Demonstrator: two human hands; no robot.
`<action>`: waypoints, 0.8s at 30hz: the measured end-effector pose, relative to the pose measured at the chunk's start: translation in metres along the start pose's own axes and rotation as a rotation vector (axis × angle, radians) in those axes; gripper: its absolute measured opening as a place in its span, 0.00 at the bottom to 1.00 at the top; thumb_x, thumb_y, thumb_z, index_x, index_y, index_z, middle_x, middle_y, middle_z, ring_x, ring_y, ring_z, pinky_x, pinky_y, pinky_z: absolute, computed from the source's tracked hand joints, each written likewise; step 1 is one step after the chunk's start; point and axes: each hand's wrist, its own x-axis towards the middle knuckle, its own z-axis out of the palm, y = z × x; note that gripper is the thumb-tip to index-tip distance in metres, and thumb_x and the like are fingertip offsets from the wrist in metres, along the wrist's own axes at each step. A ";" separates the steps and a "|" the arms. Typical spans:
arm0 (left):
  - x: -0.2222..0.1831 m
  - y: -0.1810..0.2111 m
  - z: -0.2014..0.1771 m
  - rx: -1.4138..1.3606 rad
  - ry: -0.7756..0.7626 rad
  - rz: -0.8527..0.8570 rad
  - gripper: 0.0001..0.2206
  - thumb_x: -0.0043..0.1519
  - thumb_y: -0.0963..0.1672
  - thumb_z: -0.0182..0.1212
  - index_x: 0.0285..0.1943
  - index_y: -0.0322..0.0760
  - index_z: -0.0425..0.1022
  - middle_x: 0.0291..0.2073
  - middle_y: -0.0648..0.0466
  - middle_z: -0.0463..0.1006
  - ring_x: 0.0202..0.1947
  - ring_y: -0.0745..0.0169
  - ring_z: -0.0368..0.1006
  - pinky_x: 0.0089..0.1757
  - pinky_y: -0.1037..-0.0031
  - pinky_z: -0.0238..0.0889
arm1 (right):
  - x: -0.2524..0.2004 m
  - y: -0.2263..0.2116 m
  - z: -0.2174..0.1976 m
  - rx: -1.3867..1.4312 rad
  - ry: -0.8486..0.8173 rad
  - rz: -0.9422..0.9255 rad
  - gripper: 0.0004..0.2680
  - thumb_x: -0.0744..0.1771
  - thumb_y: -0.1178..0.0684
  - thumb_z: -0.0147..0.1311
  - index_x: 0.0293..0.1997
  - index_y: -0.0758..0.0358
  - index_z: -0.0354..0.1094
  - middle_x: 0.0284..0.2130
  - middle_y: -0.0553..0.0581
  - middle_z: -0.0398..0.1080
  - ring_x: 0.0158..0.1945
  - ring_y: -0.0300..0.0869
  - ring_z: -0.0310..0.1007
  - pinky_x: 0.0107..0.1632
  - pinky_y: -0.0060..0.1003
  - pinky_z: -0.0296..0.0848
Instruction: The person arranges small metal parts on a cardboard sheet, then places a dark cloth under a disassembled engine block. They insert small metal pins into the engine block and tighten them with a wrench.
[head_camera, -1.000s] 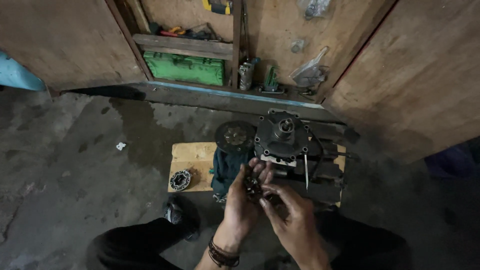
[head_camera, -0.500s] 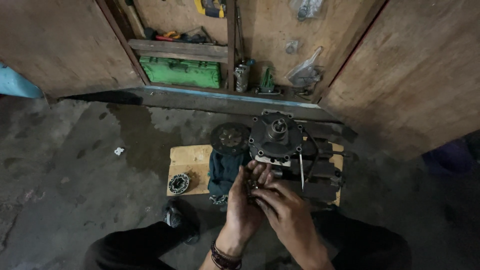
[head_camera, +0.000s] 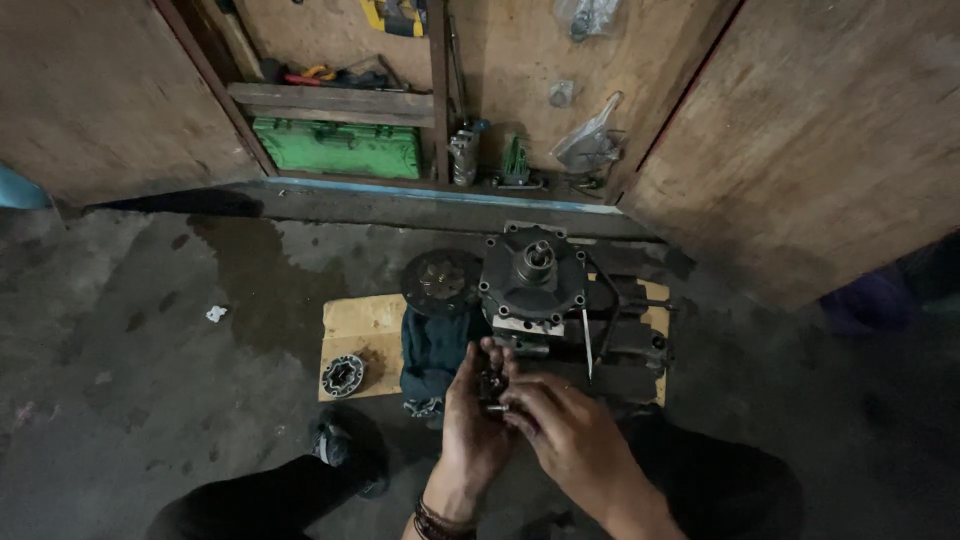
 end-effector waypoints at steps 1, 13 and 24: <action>0.003 0.001 -0.005 0.032 0.060 0.029 0.10 0.71 0.48 0.55 0.51 0.41 0.78 0.40 0.60 0.80 0.40 0.68 0.76 0.42 0.79 0.70 | -0.001 0.002 -0.004 0.060 -0.003 0.062 0.09 0.63 0.59 0.61 0.46 0.59 0.72 0.41 0.53 0.78 0.37 0.43 0.81 0.37 0.38 0.79; 0.013 0.012 -0.033 0.118 0.025 0.000 0.09 0.69 0.51 0.56 0.47 0.52 0.80 0.35 0.64 0.81 0.31 0.71 0.79 0.38 0.59 0.76 | 0.049 0.054 -0.065 -0.100 -0.038 0.288 0.11 0.65 0.58 0.57 0.52 0.54 0.74 0.44 0.52 0.79 0.31 0.44 0.78 0.33 0.41 0.75; 0.012 0.012 -0.032 0.132 0.113 0.054 0.09 0.69 0.50 0.57 0.48 0.48 0.78 0.38 0.61 0.80 0.34 0.67 0.78 0.40 0.62 0.75 | 0.070 0.054 -0.058 -0.230 -0.132 0.089 0.08 0.64 0.58 0.59 0.45 0.60 0.79 0.40 0.50 0.80 0.34 0.43 0.80 0.36 0.39 0.77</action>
